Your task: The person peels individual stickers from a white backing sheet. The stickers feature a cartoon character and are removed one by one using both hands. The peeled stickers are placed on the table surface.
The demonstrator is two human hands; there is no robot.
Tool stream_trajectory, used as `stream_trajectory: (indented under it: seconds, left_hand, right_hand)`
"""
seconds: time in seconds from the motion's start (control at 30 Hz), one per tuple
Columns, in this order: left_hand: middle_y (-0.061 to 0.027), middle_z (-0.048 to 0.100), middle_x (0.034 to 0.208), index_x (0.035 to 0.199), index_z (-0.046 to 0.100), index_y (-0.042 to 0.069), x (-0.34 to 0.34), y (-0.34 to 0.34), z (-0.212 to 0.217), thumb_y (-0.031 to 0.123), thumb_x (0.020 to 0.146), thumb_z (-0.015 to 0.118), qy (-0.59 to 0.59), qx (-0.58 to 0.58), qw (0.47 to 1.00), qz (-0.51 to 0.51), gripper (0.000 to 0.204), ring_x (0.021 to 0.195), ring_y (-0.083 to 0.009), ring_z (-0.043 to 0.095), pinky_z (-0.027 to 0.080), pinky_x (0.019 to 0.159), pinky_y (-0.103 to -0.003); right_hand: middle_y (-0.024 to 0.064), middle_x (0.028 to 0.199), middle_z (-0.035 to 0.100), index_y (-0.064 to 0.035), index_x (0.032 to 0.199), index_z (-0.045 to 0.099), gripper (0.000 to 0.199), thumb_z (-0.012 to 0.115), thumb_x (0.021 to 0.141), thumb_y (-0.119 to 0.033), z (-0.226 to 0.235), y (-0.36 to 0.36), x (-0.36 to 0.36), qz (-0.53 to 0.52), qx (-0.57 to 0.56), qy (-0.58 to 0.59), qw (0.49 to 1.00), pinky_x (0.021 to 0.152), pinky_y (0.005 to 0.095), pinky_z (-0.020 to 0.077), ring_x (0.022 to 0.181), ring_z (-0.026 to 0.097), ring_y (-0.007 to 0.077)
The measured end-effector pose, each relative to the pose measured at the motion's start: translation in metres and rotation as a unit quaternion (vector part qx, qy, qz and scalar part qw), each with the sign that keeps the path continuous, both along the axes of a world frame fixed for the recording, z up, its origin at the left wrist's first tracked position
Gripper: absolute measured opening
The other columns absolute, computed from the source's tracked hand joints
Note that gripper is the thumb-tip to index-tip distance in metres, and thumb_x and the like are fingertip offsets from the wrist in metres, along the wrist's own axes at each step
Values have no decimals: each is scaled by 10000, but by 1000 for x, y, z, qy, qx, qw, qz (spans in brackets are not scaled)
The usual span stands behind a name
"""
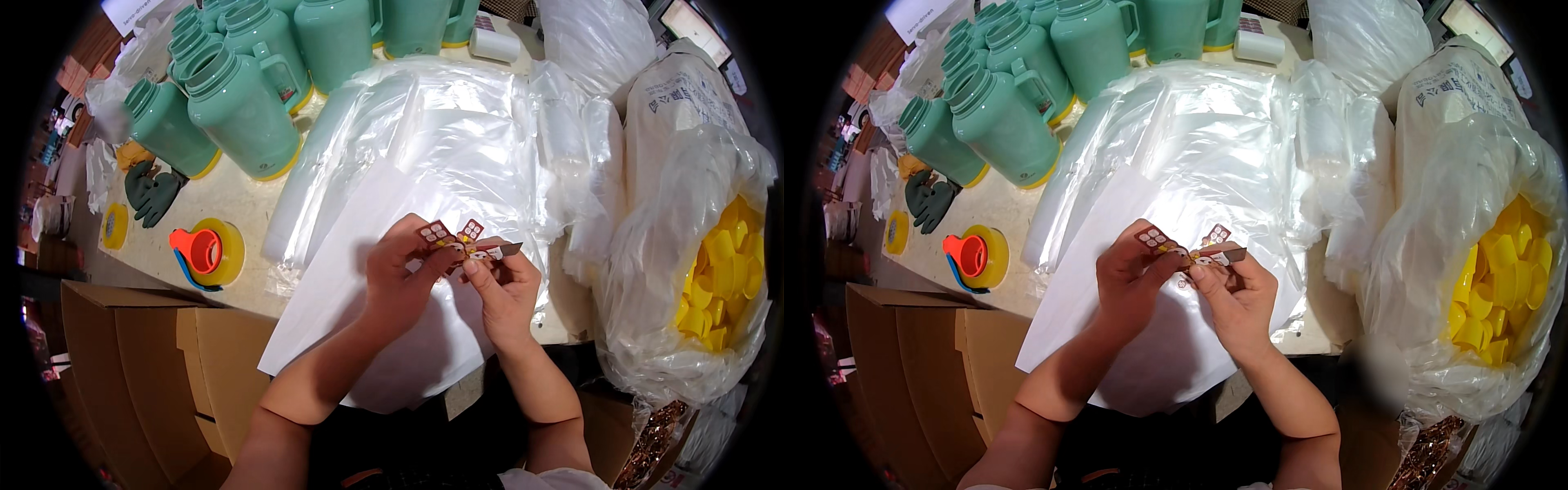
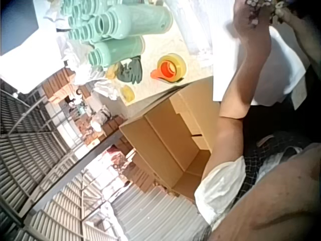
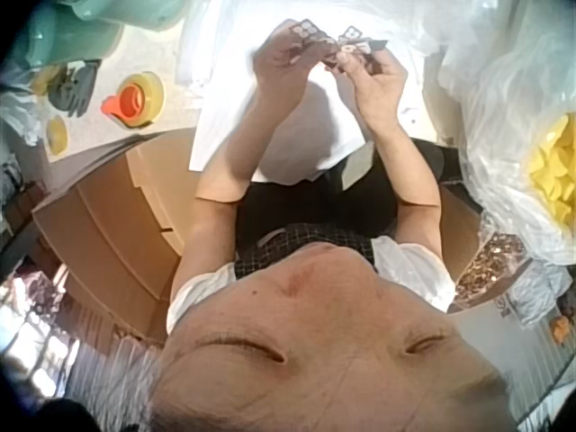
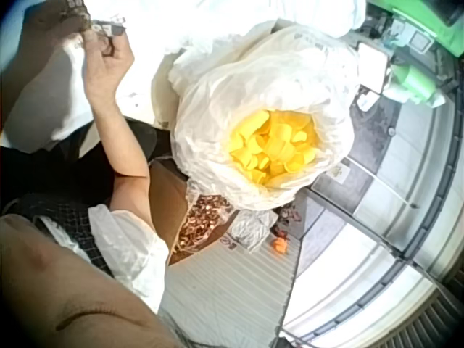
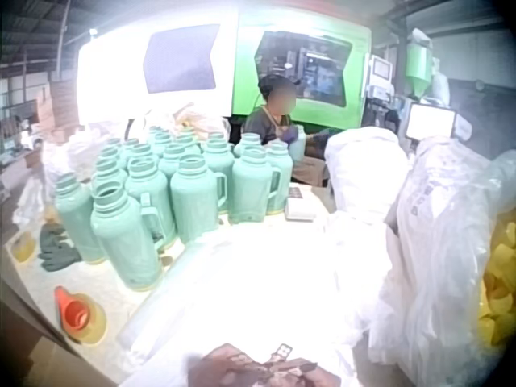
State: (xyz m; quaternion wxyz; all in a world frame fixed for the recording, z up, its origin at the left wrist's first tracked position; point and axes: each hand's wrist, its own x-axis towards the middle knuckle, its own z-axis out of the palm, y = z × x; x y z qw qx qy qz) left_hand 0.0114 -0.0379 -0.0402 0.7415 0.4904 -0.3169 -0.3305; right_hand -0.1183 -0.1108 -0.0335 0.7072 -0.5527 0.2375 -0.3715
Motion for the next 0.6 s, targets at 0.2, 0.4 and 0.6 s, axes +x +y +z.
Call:
stream_trajectory:
  seconds: [0.2, 0.4, 0.6]
  left_hand:
    - [-92, 655, 1015, 1020, 656, -6, 18, 2, -10, -30, 878, 624, 277, 113, 940, -162, 147, 892, -178, 654, 555, 776, -311]
    - [-87, 639, 1042, 1055, 647, 9, 16, 2, -9, -11, 879, 642, 317, 76, 925, -195, 177, 928, -173, 649, 554, 825, -329]
    - [-103, 584, 1071, 986, 613, -17, -2, -7, -23, -113, 830, 657, -27, -67, 997, -1, 188, 977, -171, 634, 565, 819, -304]
  right_hand:
    - [58, 970, 619, 39, 1026, 641, 135, 652, 894, 15, 0, -9, -2, 32, -60, 23, 997, 748, 235, 507, 825, 611, 110]
    - [85, 1002, 608, 49, 1027, 639, 172, 662, 858, 66, -5, -16, 0, 29, -84, -16, 996, 781, 247, 520, 866, 632, 141]
    - [156, 1115, 660, 44, 1190, 579, 351, 686, 856, 47, -13, -5, 4, 19, 171, -107, 979, 878, 317, 539, 1021, 648, 195]
